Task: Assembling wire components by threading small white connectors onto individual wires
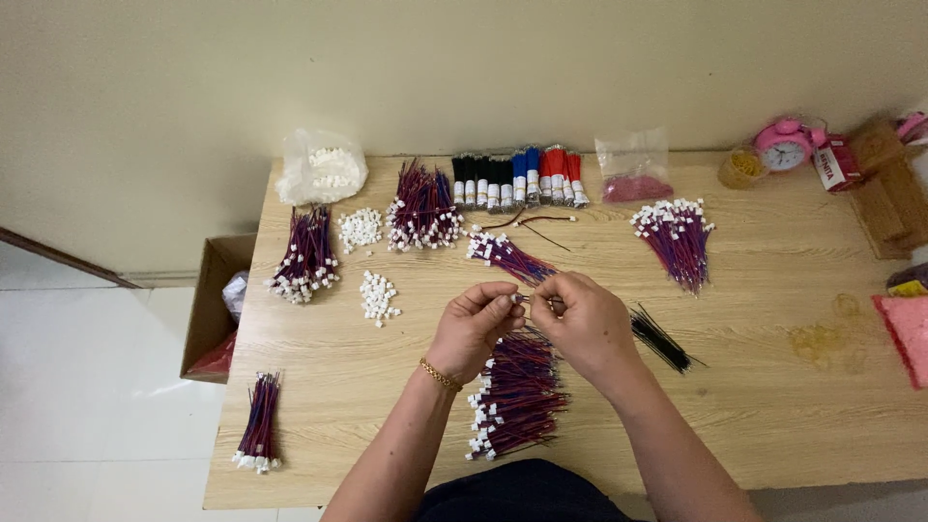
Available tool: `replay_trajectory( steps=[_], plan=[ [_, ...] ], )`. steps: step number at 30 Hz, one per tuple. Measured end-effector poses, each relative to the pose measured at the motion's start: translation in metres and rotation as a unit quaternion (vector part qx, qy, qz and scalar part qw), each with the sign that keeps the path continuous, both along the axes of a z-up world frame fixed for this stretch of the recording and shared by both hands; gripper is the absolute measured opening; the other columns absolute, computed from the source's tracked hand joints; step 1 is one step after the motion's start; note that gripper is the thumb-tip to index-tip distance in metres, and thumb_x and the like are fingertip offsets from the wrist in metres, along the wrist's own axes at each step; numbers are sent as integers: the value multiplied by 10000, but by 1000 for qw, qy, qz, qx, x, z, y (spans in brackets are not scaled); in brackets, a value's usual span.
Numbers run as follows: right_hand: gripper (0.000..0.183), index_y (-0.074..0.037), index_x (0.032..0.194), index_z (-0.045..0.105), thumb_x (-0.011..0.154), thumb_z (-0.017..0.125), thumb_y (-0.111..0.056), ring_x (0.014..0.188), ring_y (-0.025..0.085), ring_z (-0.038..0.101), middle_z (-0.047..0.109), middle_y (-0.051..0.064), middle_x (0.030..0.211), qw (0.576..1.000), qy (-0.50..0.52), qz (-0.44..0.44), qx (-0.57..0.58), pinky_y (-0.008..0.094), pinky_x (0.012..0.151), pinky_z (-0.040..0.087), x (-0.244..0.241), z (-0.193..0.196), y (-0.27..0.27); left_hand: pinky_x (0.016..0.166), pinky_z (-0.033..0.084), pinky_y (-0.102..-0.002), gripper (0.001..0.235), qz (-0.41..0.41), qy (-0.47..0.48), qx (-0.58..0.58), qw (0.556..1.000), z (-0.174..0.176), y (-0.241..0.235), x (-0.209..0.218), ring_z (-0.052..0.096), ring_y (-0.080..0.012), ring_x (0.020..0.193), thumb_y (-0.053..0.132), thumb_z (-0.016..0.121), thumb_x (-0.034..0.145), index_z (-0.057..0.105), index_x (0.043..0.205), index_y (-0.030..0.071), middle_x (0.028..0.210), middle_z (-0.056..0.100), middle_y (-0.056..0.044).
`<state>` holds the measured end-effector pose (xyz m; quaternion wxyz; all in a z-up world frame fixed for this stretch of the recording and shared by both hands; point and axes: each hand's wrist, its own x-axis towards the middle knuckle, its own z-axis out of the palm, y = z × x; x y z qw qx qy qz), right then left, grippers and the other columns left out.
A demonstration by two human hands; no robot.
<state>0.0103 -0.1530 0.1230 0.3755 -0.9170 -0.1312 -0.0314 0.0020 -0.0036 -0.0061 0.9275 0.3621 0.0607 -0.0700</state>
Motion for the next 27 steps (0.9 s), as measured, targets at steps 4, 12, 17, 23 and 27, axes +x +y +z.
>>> replay_trajectory(
  steps=[4, 12, 17, 23, 27],
  plan=[
    [39, -164, 775, 712, 778, 727, -199, 652, 240, 656, 602, 61, 629, 1000, -16, -13, -17, 329, 610, 515, -4, -2, 1, 757, 630, -315, 144, 8, -7, 29, 1000, 10, -1, -2, 714, -206, 831, 18, 609, 922, 661, 1052, -12, 928, 688, -127],
    [73, -150, 795, 701, 806, 701, -222, 733, 294, 667, 630, 97, 681, 1000, 7, 10, -16, 361, 659, 521, 5, -19, -4, 717, 626, -308, 149, 8, 3, 80, 997, -7, -8, 0, 708, -182, 800, 3, 603, 918, 657, 1052, -34, 907, 677, -111],
    [128, -184, 809, 691, 824, 688, -311, 762, 269, 666, 627, 69, 682, 999, 9, 7, -39, 370, 688, 526, 9, -36, -3, 715, 621, -303, 146, 17, 21, 125, 992, 0, -6, 0, 699, -171, 791, -6, 605, 915, 662, 1045, -40, 889, 676, -91],
    [145, -104, 889, 690, 864, 650, -241, 847, 359, 656, 648, 160, 786, 998, 36, 40, -31, 441, 734, 520, 26, -104, -23, 769, 582, -321, 147, -1, 17, 281, 959, -52, 0, 14, 671, -171, 851, 34, 658, 898, 703, 1036, 16, 915, 701, -111],
    [165, -174, 1011, 702, 882, 620, -235, 963, 303, 657, 646, 93, 946, 992, 18, -30, -125, 398, 801, 542, 24, -168, -72, 862, 550, -334, 147, -83, 27, 583, 808, -89, 6, 19, 690, -188, 975, 254, 697, 880, 747, 1018, 265, 967, 735, 29]
  ],
)
